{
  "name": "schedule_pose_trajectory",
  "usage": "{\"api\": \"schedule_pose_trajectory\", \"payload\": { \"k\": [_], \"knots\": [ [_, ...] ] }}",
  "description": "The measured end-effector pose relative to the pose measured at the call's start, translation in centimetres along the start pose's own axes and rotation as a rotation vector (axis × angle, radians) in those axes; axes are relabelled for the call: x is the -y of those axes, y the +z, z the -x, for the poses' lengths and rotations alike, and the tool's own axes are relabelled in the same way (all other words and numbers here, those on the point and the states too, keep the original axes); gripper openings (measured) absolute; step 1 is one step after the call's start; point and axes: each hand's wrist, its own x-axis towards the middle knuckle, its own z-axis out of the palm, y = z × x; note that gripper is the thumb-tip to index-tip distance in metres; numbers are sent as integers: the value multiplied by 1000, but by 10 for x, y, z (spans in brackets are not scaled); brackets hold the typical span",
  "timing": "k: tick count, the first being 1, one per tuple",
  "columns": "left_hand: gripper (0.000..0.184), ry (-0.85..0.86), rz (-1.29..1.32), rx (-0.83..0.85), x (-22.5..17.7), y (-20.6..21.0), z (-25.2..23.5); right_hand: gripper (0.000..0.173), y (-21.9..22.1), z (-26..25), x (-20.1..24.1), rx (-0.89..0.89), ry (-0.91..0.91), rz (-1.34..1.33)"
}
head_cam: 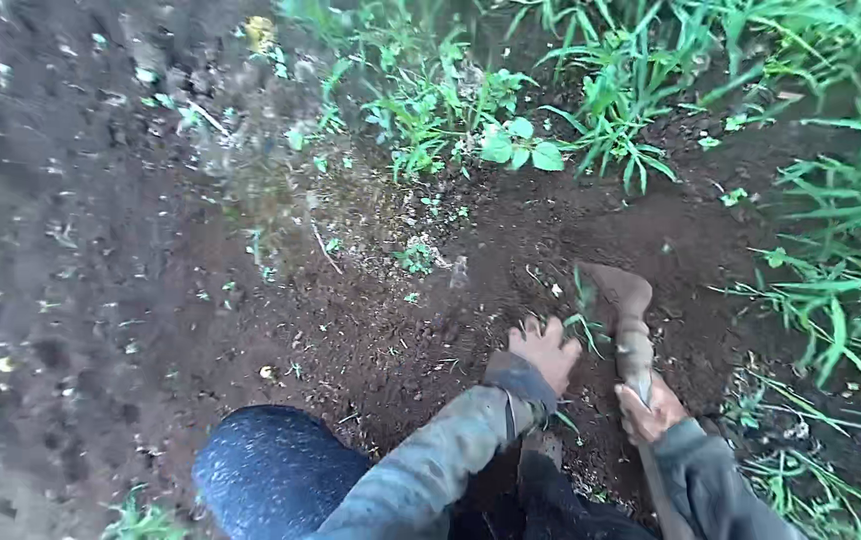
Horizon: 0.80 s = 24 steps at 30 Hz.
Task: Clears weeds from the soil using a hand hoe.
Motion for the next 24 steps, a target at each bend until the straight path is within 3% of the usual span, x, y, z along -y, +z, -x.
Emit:
{"api": "schedule_pose_trajectory", "payload": {
  "k": [3, 6, 9, 12, 15, 19, 21, 24],
  "knots": [
    [53, -27, 60, 189, 9, 5, 23, 71, -49, 36, -16, -5, -137, 437],
    [51, -151, 144, 79, 42, -18, 43, 73, -80, 22, 26, -122, -297, 414],
    [50, -255, 219, -116, 67, -41, 58, 63, -59, -38, 115, -166, -341, 171],
    [47, -401, 298, -296, 99, -61, 72, 53, 10, -80, 209, -6, -198, 45],
    [45, -533, 330, -537, 148, -63, 87, 58, 69, -73, 193, 176, -162, 138],
    [46, -641, 401, -724, 217, -69, 99, 67, 24, -40, 125, 192, -242, 375],
    [47, -648, 463, -745, 236, -77, 95, 64, -2, -33, 130, 96, -300, 412],
    [51, -575, 507, -768, 235, -95, 63, 60, -4, -47, 188, -18, -321, 320]
  ]
}}
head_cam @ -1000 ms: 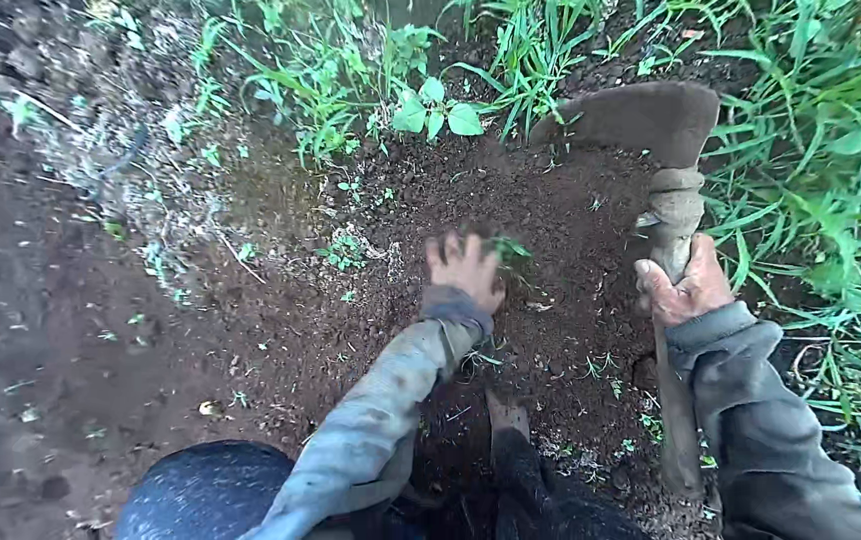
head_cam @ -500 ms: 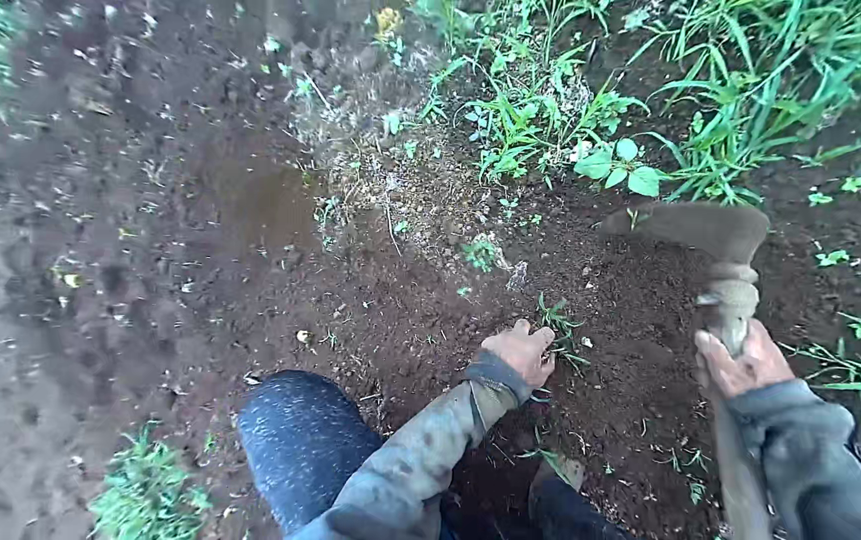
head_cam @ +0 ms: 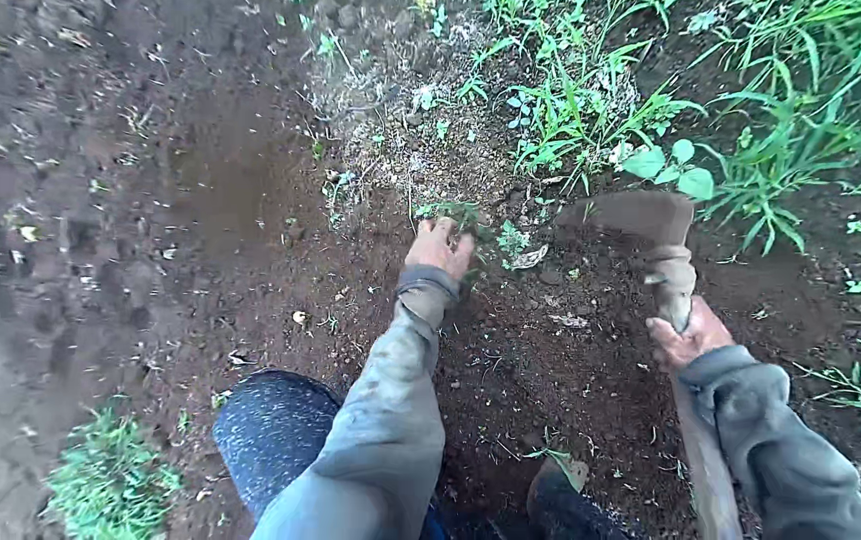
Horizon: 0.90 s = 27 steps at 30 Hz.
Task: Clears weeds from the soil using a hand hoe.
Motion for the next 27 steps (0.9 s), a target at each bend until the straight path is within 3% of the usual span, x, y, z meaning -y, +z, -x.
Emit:
{"api": "schedule_pose_trajectory", "payload": {
  "k": [3, 5, 7, 10, 12, 17, 21, 24, 26, 27],
  "knots": [
    [78, 48, -47, -36, -41, 45, -1, 56, 38, -31, 43, 104, 103, -65],
    [95, 71, -143, -26, -55, 72, 20, 61, 65, -19, 36, 184, 100, -40],
    [91, 131, -172, 55, -57, 91, 60, 67, 62, 11, 3, 209, 61, 50],
    [68, 181, -198, 420, -68, 102, 110, 71, 42, 58, -34, 182, 59, 241],
    [63, 197, -240, 589, -84, 97, 110, 68, 27, 78, -41, 103, 60, 353],
    [56, 194, -150, 365, -110, 58, 47, 62, -21, 95, -43, -181, 21, 438],
    [71, 443, -292, 527, -146, 25, 24, 62, -59, 92, -55, -276, 46, 410],
    [83, 490, -269, 367, -156, 60, -13, 68, -59, 75, -59, -234, 170, 334],
    [91, 535, -342, 284, -150, 112, 7, 68, -35, 62, -83, -220, 178, 227],
    [85, 574, -361, 263, -148, 129, 30, 67, -18, 60, -98, -212, 187, 160]
  ]
}}
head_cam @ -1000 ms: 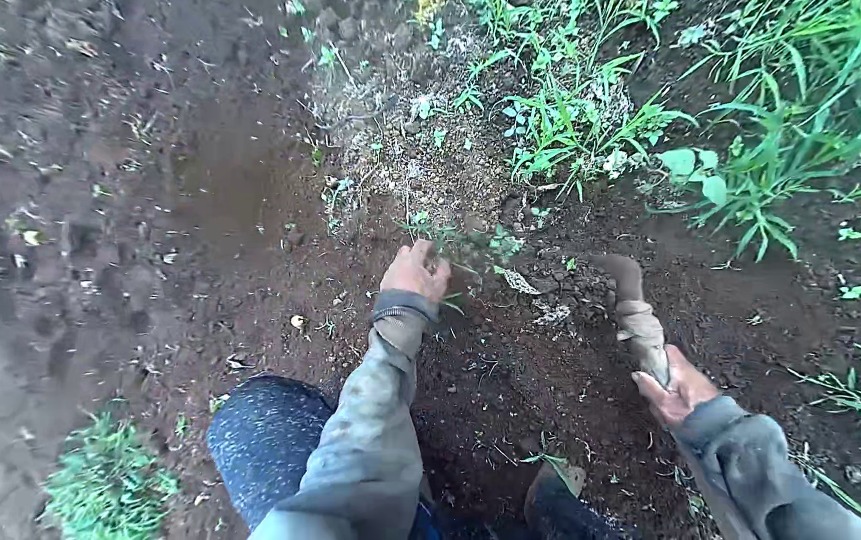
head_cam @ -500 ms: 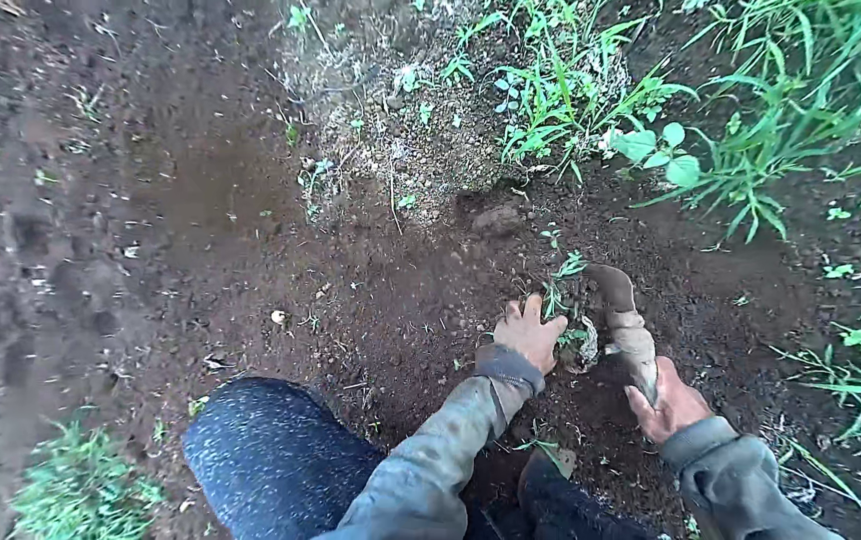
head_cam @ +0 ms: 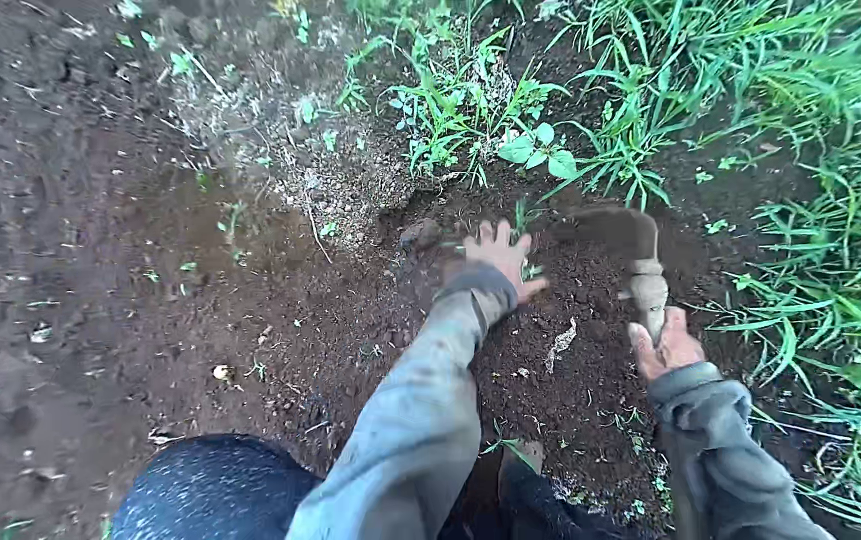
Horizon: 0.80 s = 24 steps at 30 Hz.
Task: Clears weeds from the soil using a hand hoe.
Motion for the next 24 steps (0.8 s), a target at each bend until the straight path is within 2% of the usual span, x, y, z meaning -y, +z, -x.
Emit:
{"api": "schedule_pose_trajectory", "payload": {
  "k": [1, 2, 3, 4, 6, 8, 10, 12, 14, 15, 17, 19, 20, 22, 24],
  "knots": [
    [72, 22, -11, 21, -12, 12, 19, 65, 22, 5, -14, 11, 30, -62],
    [60, 34, -17, 104, -18, 17, 38, 63, 41, 14, -26, 41, 87, -110],
    [55, 35, -16, 215, -18, 17, 54, 63, 51, 24, -37, 77, 142, -131],
    [55, 25, -20, 324, -18, 13, 64, 62, 52, 30, -47, 97, 176, -127],
    [60, 14, -38, 406, -15, 8, 66, 61, 34, 31, -58, 50, 174, -92],
    [60, -9, -59, 402, -16, 10, 62, 63, -2, 26, -51, -124, 113, -45],
    [61, -30, -75, 385, -20, 11, 59, 66, -50, 5, -36, -376, 67, -73],
    [62, -43, -89, 379, -22, 9, 59, 70, -89, -34, -25, -658, 53, -202],
    [62, -47, -94, 380, -21, 9, 58, 73, -110, -66, 6, -799, 104, -373],
    [62, -50, -94, 380, -21, 11, 58, 72, -109, -71, 29, -740, 166, -432],
    [62, -48, -87, 381, -21, 14, 61, 66, -65, -69, 56, -468, 297, -364],
    [64, -41, -91, 387, -20, 12, 62, 65, -12, -73, 42, -249, 297, -235],
    [65, -41, -87, 381, -21, 10, 59, 65, -15, -77, 34, -169, 275, -177],
    [64, -44, -81, 368, -21, 9, 60, 67, -50, -84, 19, -123, 212, -123],
    [64, -50, -82, 360, -20, 7, 60, 66, -92, -88, 13, -245, 175, -201]
  ]
}}
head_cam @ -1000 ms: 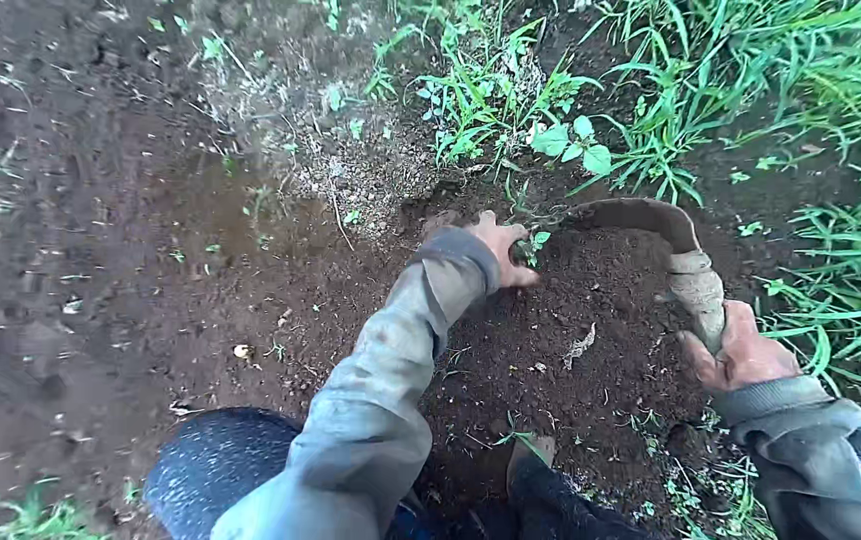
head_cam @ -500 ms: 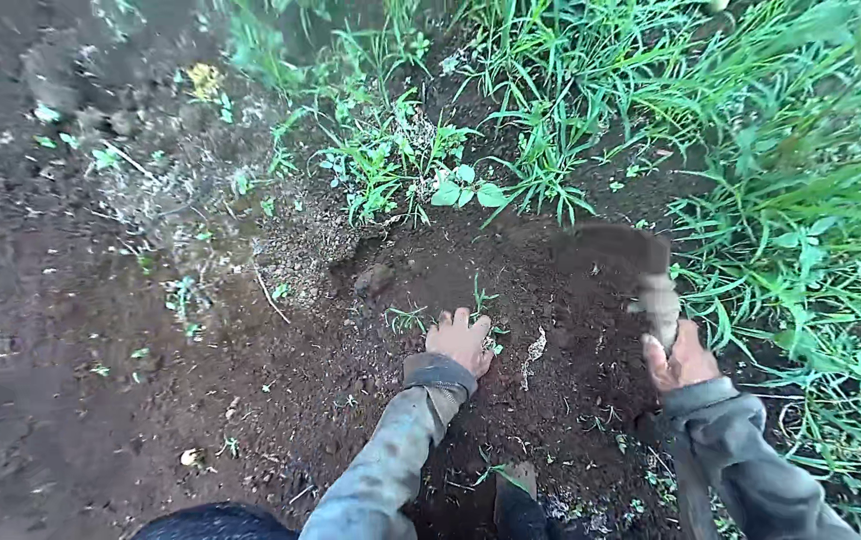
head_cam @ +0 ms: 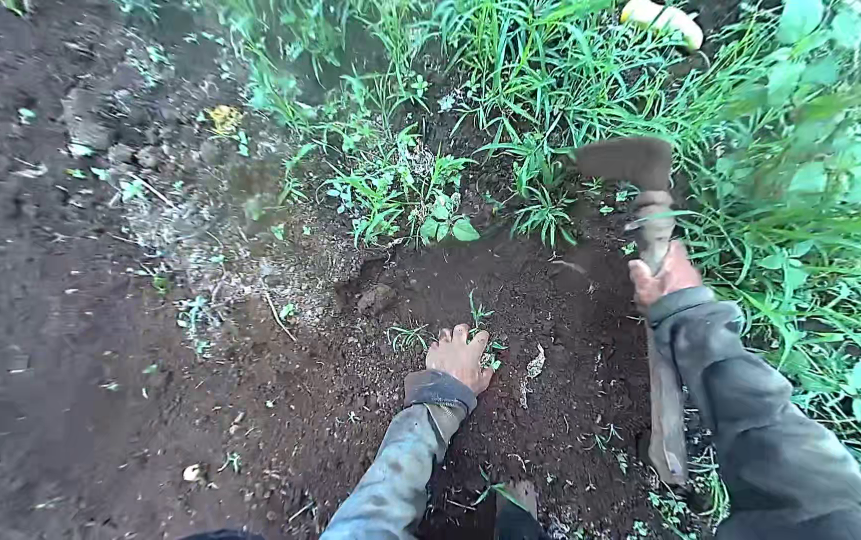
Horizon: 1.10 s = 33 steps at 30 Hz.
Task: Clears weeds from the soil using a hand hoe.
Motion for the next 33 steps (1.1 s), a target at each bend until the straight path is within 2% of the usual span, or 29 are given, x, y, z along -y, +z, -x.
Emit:
{"api": "schedule_pose_trajectory", "payload": {
  "k": [2, 4, 6, 7, 9, 10, 12, 14, 16, 17, 18, 20, 22, 24, 27, 30, 33],
  "knots": [
    [63, -13, 10, 0, -1, 1, -3, 67, -17, -20, 15, -176, -25, -162],
    [62, -22, 8, 1, -1, 12, -6, 66, 18, -16, 22, -170, -8, -264],
    [65, 6, 2, -2, 3, 19, -1, 66, 90, 31, -2, -3, 57, -182],
    [66, 28, 6, -13, 5, 14, -1, 68, 109, 54, -15, 110, 71, -86],
    [66, 25, 28, -21, 4, 4, -2, 70, 103, 81, -36, 352, 31, 120],
    [66, 8, 34, 1, 2, 7, 3, 69, 91, 95, -53, 401, 10, 179],
    [66, -15, 35, 10, 0, -2, 0, 67, 57, 84, -59, 298, -43, 166],
    [66, -10, 29, 23, -1, 1, 2, 64, 28, 58, -48, 128, -20, 17],
    [65, 2, 30, 13, 0, 3, 0, 63, 23, 19, -23, -44, 30, -233],
    [65, 2, 44, 9, 2, 1, 1, 63, 30, 4, -4, -76, 53, -329],
    [65, -4, 63, -8, 6, -2, 4, 63, 44, -3, 15, -64, 75, -364],
    [64, -73, 141, -102, 19, -5, 14, 65, 83, 6, 39, 69, 83, -224],
    [58, -180, 225, -252, 49, 5, 22, 67, 107, 37, 30, 255, 54, -3],
    [53, -244, 293, -346, 76, 16, 18, 68, 96, 39, 14, 302, -29, 116],
    [49, -244, 281, -361, 81, 22, 11, 67, 61, 10, 21, 101, -26, 82],
    [48, -227, 265, -385, 80, 24, 5, 74, 59, -39, 54, -138, 58, -103],
    [48, -219, 265, -391, 82, 26, 6, 72, 87, -38, 81, -99, 130, -142]
  ]
}}
